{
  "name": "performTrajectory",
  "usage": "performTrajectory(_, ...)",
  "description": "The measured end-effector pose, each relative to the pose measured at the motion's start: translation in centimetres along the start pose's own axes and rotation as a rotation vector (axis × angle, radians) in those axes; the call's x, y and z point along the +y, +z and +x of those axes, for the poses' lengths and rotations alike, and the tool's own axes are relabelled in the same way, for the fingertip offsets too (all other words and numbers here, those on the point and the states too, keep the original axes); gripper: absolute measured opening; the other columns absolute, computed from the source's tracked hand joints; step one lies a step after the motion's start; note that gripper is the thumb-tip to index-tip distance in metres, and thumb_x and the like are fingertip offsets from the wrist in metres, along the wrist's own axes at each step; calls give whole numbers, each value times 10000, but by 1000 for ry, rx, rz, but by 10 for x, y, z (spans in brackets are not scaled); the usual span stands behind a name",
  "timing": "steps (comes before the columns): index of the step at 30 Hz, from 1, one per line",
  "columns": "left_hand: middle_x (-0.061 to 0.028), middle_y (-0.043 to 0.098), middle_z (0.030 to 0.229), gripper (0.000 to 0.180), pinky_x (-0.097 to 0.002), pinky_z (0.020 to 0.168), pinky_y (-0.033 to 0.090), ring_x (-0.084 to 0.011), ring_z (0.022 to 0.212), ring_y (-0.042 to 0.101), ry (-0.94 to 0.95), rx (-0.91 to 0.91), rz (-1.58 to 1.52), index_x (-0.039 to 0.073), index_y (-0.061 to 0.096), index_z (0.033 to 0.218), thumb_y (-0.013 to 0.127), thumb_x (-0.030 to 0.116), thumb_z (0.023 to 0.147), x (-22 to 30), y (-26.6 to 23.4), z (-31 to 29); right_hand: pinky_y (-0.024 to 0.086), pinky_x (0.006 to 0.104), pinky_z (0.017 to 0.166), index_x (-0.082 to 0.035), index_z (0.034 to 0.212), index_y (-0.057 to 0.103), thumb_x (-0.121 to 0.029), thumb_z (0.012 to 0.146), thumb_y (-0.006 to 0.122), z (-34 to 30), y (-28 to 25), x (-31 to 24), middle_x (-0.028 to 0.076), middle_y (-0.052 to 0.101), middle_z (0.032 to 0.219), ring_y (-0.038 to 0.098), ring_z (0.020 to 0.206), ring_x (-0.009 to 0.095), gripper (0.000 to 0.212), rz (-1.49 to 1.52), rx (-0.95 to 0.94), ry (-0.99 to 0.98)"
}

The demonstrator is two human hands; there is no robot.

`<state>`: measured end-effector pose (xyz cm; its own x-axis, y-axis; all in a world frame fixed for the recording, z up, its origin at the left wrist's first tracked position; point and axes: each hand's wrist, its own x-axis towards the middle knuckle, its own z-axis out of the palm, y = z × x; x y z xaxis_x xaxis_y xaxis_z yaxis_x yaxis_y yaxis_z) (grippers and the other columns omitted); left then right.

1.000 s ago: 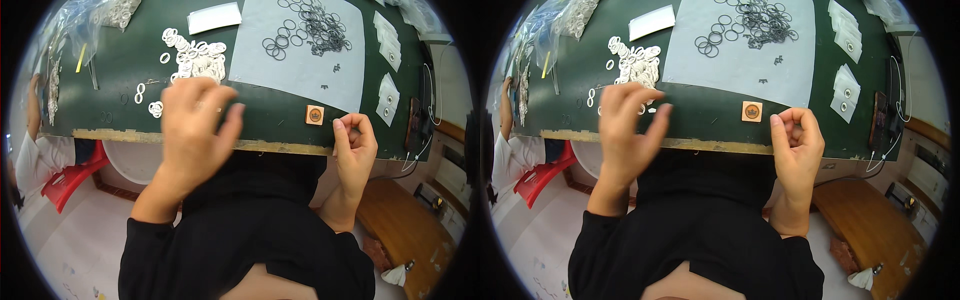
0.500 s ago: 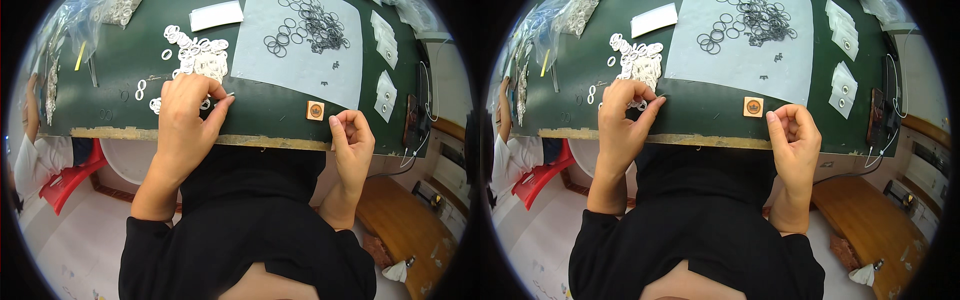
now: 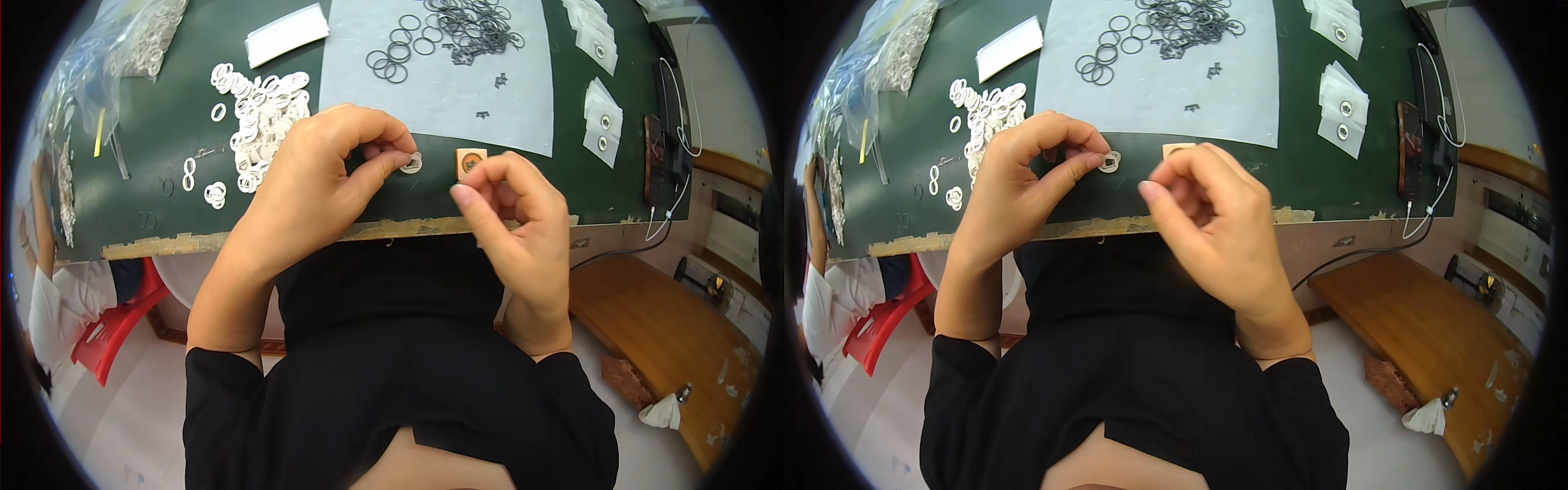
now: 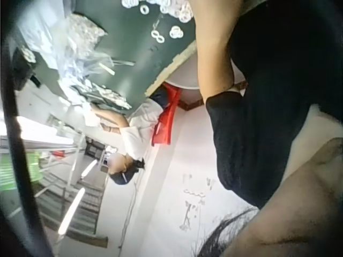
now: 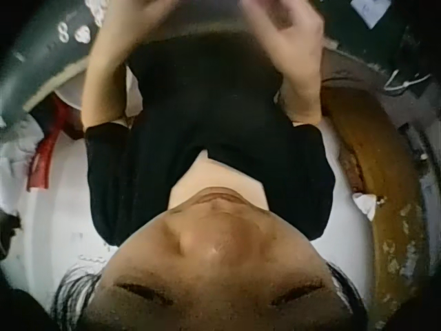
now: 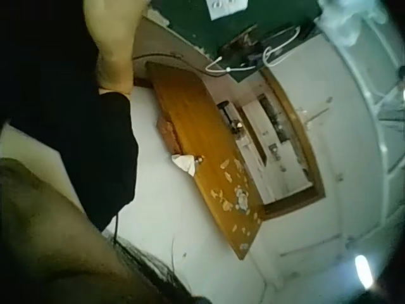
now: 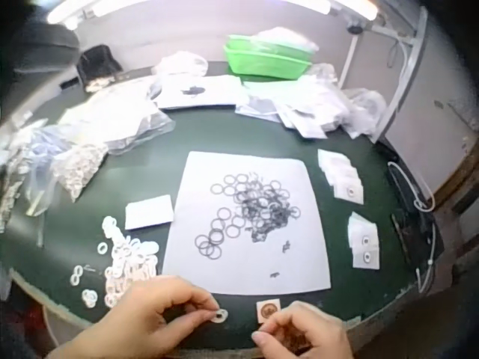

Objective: The person assembles components by hand, placing a crown-shaped metal piece and a white plastic ring onto a wooden block. The person then applies a clear adhesive strip over the assembly, presses it down, and peels the strip away to lift the joined pieces before placing them into a small plastic bag.

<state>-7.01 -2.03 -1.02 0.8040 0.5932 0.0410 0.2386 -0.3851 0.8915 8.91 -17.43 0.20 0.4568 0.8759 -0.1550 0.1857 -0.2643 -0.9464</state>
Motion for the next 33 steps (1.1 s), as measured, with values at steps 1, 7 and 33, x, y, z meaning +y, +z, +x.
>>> performTrajectory(1,-30,724,872,74,-267,719,464,-121,800,628,25,-4,21,12,723,950,722,25,878,0,2,3,411,210,551,3,922,652,-14,894,722,3,3,1,22,578,806,506,607,40,77,1,11,-25)
performTrajectory(7,-55,718,863,106,-287,708,475,-164,787,645,72,-7,28,10,724,959,723,6,853,4,5,4,427,230,540,9,924,648,-32,914,702,15,9,-1,43,600,800,529,598,58,68,9,-29,43)
performTrajectory(33,-122,644,1127,338,-448,873,479,-310,1041,610,646,52,451,14,724,1014,782,29,681,-8,44,8,366,264,510,8,881,643,-115,935,670,16,-14,24,-8,516,640,432,556,70,137,-153,82,120)
